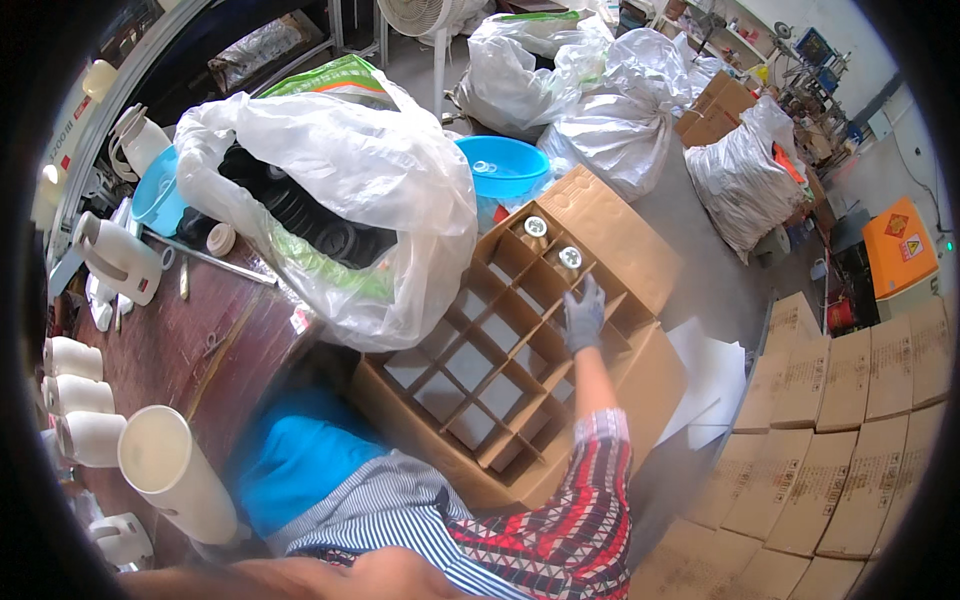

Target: The person repeatedly picks up white thermos jugs, inserts a black lid into the opening, and secures it by hand. Completed jugs are placed on a wooden table. The person handles jugs one at a time and occasionally reaches into a cardboard box to retrieve parts.

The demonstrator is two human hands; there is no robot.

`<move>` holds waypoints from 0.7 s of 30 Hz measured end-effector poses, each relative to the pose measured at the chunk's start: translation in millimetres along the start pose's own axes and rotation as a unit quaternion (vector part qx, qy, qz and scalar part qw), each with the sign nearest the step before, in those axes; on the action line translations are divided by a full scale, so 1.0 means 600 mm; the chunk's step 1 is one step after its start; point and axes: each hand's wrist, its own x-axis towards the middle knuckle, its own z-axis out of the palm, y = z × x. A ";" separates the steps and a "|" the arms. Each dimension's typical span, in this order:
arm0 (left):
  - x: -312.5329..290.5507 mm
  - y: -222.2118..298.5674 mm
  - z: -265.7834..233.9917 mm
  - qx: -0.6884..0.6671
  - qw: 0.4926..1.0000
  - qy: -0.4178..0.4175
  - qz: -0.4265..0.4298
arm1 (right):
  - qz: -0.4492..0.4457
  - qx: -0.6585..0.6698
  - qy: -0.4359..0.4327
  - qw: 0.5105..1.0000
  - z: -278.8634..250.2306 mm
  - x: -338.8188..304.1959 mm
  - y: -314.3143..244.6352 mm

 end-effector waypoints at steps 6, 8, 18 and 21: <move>-0.040 -0.040 0.036 -0.012 0.994 -0.039 -0.098 | 0.051 -0.197 -0.019 0.979 0.099 0.163 0.005; -0.053 -0.055 0.038 -0.019 0.990 -0.048 -0.128 | 0.102 -0.217 -0.076 0.968 0.117 0.190 0.018; -0.069 -0.080 0.034 -0.026 0.978 -0.072 -0.194 | 0.009 -0.330 -0.038 0.943 0.193 0.185 0.049; -0.062 -0.087 0.035 -0.035 0.977 -0.082 -0.194 | 0.009 -0.310 -0.047 0.950 0.183 0.203 0.084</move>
